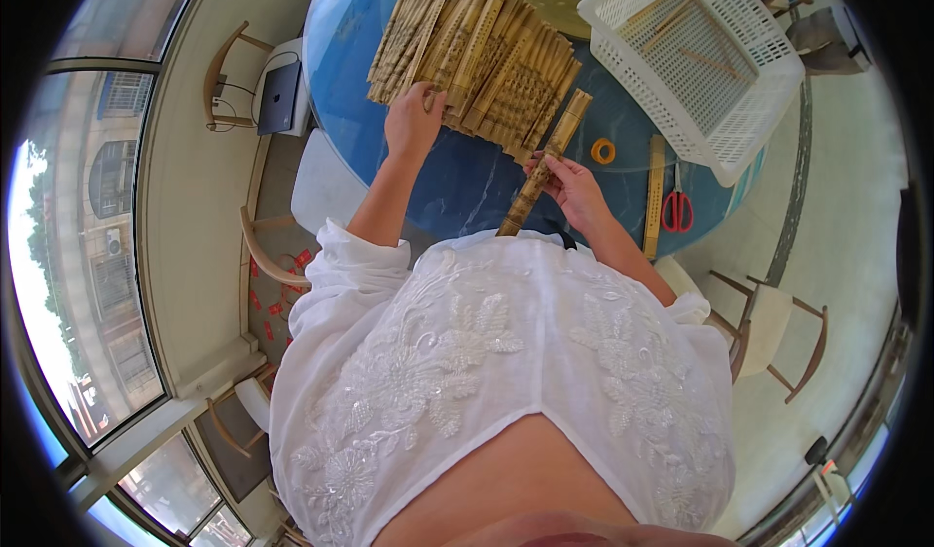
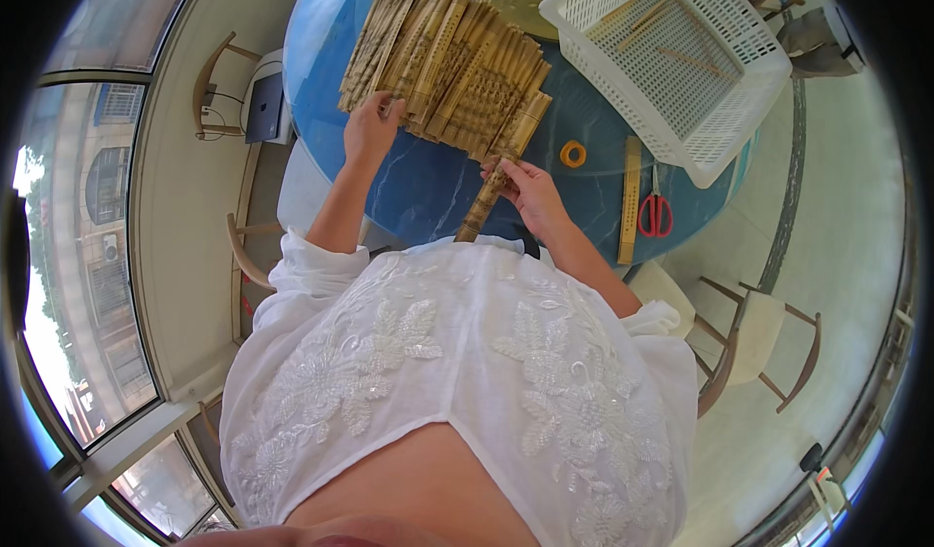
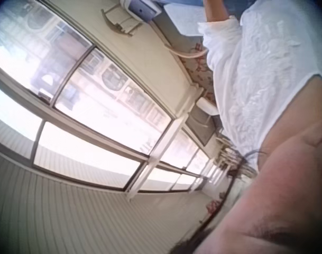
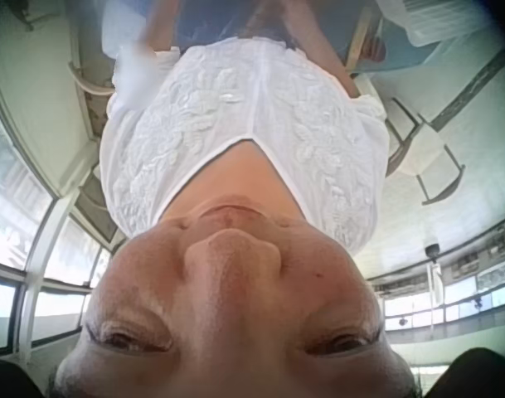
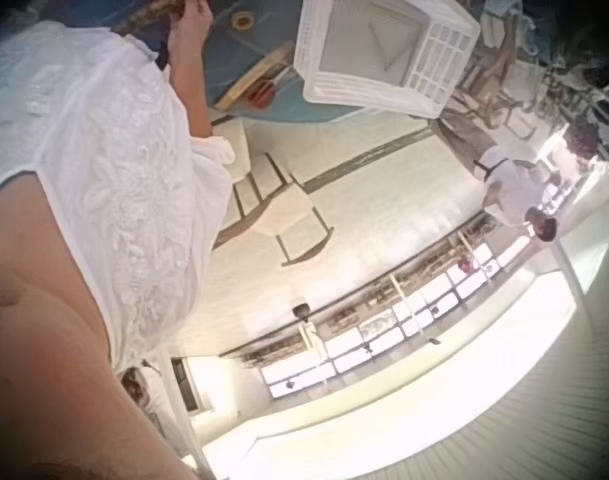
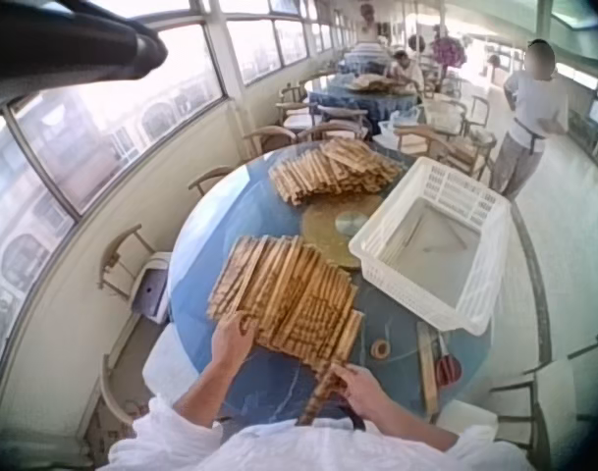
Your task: The person assembles thin bamboo strips into flat bundles on a blue table. They align the strips, wrap them with a rubber band, and place the finished bundle into a white basket. The process repeats with additional strips.
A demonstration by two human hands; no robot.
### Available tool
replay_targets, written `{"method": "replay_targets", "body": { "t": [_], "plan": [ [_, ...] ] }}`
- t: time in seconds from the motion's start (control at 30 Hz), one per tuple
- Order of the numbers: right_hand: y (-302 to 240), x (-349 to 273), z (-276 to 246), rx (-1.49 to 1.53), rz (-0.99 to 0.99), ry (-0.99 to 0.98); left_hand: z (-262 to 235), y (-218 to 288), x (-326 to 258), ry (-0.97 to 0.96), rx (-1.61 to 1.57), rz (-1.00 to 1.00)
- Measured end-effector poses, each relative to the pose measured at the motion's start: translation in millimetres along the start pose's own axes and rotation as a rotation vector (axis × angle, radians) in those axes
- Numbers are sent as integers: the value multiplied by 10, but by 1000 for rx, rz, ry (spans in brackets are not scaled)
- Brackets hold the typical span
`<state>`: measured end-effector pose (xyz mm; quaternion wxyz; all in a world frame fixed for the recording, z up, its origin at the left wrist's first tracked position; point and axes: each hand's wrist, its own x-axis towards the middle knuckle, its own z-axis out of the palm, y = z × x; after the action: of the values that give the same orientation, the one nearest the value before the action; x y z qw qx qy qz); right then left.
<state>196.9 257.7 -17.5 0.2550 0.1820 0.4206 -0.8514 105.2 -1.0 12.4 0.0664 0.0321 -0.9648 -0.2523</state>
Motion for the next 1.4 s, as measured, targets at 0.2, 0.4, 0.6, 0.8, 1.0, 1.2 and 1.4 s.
{"method": "replay_targets", "body": {
  "t": [0.2,0.4,0.6,0.8,1.0,1.2,1.4],
  "plan": [
    [-12,-27,-4,-12,-7,7,65,-405,570,5,404,-36],
    [-55,30,35,-18,-21,-4,157,-516,686,-57,506,17],
    [-83,105,52,-10,-27,-8,-149,-295,435,49,88,-166],
    [-66,192,75,4,-34,-20,-80,183,-690,-502,-1000,-377],
    [-6,195,105,42,-41,48,75,345,-1206,-615,-1043,-433],
    [8,123,49,107,-29,4,30,390,-1368,-601,-974,-431],
    [-39,54,150,105,-54,3,75,390,-1393,-637,-948,-379]
  ]
}}
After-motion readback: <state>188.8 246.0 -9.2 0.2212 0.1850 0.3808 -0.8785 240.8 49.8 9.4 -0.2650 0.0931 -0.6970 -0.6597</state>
